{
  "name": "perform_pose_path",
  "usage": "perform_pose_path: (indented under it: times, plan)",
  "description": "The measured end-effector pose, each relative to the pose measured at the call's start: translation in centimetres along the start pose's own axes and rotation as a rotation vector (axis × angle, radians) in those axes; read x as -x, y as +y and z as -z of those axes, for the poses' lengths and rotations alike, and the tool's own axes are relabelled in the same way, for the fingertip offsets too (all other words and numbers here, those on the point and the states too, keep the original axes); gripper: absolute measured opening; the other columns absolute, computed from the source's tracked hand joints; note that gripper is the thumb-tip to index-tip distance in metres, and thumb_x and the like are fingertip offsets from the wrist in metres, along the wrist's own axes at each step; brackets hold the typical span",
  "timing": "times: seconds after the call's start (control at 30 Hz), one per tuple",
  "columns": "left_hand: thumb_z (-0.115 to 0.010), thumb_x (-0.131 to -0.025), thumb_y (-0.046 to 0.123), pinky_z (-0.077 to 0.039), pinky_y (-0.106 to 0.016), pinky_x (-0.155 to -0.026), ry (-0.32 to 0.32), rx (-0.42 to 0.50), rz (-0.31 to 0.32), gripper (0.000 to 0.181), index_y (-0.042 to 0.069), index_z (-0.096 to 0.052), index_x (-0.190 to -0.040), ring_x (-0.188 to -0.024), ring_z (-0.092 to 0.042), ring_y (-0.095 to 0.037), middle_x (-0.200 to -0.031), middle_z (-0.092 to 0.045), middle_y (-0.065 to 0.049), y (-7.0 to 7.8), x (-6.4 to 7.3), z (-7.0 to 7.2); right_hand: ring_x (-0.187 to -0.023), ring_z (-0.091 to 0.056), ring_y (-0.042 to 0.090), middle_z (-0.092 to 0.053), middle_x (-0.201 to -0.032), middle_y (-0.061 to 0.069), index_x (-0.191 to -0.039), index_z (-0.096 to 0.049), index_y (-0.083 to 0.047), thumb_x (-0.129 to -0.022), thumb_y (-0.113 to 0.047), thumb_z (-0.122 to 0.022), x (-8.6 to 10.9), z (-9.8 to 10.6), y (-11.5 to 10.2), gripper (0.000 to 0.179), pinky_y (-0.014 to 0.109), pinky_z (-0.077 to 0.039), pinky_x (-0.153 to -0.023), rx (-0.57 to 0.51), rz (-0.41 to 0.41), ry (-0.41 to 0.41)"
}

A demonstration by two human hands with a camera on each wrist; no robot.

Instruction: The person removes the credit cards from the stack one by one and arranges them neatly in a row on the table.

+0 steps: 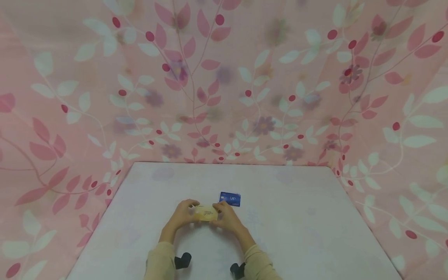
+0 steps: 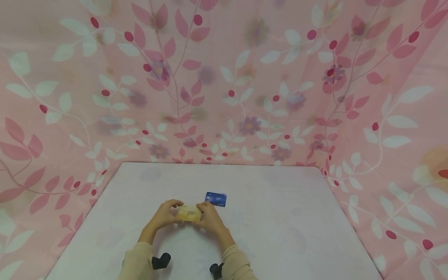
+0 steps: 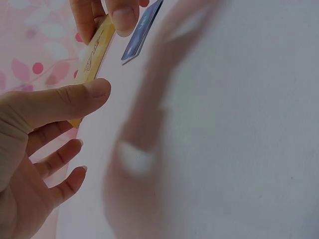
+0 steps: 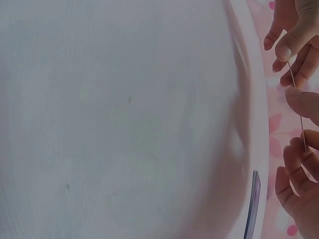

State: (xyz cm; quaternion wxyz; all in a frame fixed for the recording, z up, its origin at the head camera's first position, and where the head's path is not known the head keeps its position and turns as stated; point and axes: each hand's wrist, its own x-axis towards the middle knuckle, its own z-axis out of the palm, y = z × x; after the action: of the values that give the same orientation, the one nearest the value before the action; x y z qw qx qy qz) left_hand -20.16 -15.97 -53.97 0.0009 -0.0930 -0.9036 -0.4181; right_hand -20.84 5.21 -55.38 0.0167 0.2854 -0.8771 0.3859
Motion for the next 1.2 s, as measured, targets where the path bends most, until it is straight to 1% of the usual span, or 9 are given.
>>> perform_pose_path:
  times: [0.1, 0.2, 0.4, 0.67, 0.8, 0.9, 1.03, 1.2]
  plan:
    - [-0.085, -0.057, 0.003, -0.043, -0.05, -0.086, 0.011, -0.017, -0.008, 0.053, 0.002, -0.065, -0.106, -0.099, -0.055, -0.031, -0.104, -0.063, -0.01, -0.2, 0.3, 0.3, -0.09, -0.056, 0.019, -0.056, -0.107, 0.012, -0.122, -0.057, 0.007, -0.071, -0.013, -0.08, 0.0, -0.3, -0.4, 0.059, 0.028, -0.047, -0.081, 0.02, 0.007, -0.004]
    - [-0.085, -0.056, 0.002, -0.044, -0.049, -0.084, 0.024, -0.028, -0.017, 0.053, 0.001, -0.065, -0.105, -0.097, -0.055, -0.032, -0.103, -0.064, -0.01, -0.4, 0.7, 0.6, -0.091, -0.054, 0.017, -0.056, -0.107, 0.011, -0.122, -0.057, 0.005, -0.072, -0.014, -0.079, 0.0, -0.6, -0.9, 0.058, 0.027, -0.047, -0.08, 0.019, -0.007, -0.019]
    - [-0.086, -0.055, 0.004, -0.044, -0.049, -0.085, 0.034, -0.03, -0.023, 0.054, 0.0, -0.065, -0.104, -0.097, -0.056, -0.031, -0.105, -0.065, -0.012, -0.9, 1.4, 1.4, -0.093, -0.053, 0.015, -0.055, -0.11, 0.008, -0.124, -0.057, 0.002, -0.074, -0.018, -0.078, -0.3, -1.1, -1.7, 0.058, 0.026, -0.046, -0.082, -0.01, -0.062, -0.059]
    - [-0.085, -0.056, 0.005, -0.044, -0.05, -0.085, 0.035, -0.053, -0.003, 0.054, 0.0, -0.065, -0.106, -0.098, -0.057, -0.033, -0.106, -0.065, -0.012, -1.4, 2.5, 2.7, -0.094, -0.053, 0.013, -0.056, -0.109, 0.007, -0.123, -0.058, 0.002, -0.073, -0.019, -0.079, -0.9, -2.1, -2.9, 0.058, 0.024, -0.045, -0.083, -0.029, -0.038, -0.074]
    - [-0.085, -0.056, 0.006, -0.044, -0.051, -0.087, 0.036, -0.065, 0.004, 0.055, -0.001, -0.065, -0.107, -0.099, -0.056, -0.034, -0.107, -0.064, -0.013, -1.7, 2.9, 3.5, -0.093, -0.053, 0.011, -0.056, -0.109, 0.006, -0.123, -0.058, 0.001, -0.074, -0.021, -0.079, -1.1, -2.8, -3.3, 0.058, 0.022, -0.045, -0.082, -0.004, -0.019, -0.073]
    - [-0.085, -0.057, 0.005, -0.043, -0.051, -0.088, 0.038, -0.068, 0.009, 0.055, -0.002, -0.064, -0.108, -0.101, -0.056, -0.035, -0.109, -0.064, -0.014, -1.9, 3.2, 3.9, -0.093, -0.053, 0.011, -0.056, -0.109, 0.006, -0.123, -0.058, 0.002, -0.073, -0.021, -0.079, -1.3, -3.2, -3.6, 0.058, 0.022, -0.046, -0.082, -0.009, -0.009, -0.069]
    - [-0.082, -0.059, 0.002, -0.043, -0.052, -0.088, 0.04, -0.066, 0.015, 0.053, -0.003, -0.064, -0.108, -0.101, -0.056, -0.035, -0.109, -0.064, -0.016, -2.3, 3.6, 4.4, -0.092, -0.053, 0.01, -0.056, -0.108, 0.005, -0.123, -0.058, 0.001, -0.073, -0.021, -0.079, -1.5, -3.8, -3.9, 0.058, 0.021, -0.045, -0.081, -0.016, -0.001, -0.068]
    - [-0.082, -0.058, 0.0, -0.044, -0.051, -0.086, 0.052, -0.056, 0.035, 0.054, -0.002, -0.063, -0.109, -0.1, -0.056, -0.035, -0.11, -0.064, -0.017, -3.0, 4.3, 4.8, -0.091, -0.053, 0.008, -0.057, -0.107, 0.004, -0.121, -0.059, -0.001, -0.074, -0.023, -0.08, -1.7, -4.6, -4.2, 0.057, 0.019, -0.045, -0.079, 0.01, 0.018, -0.071]
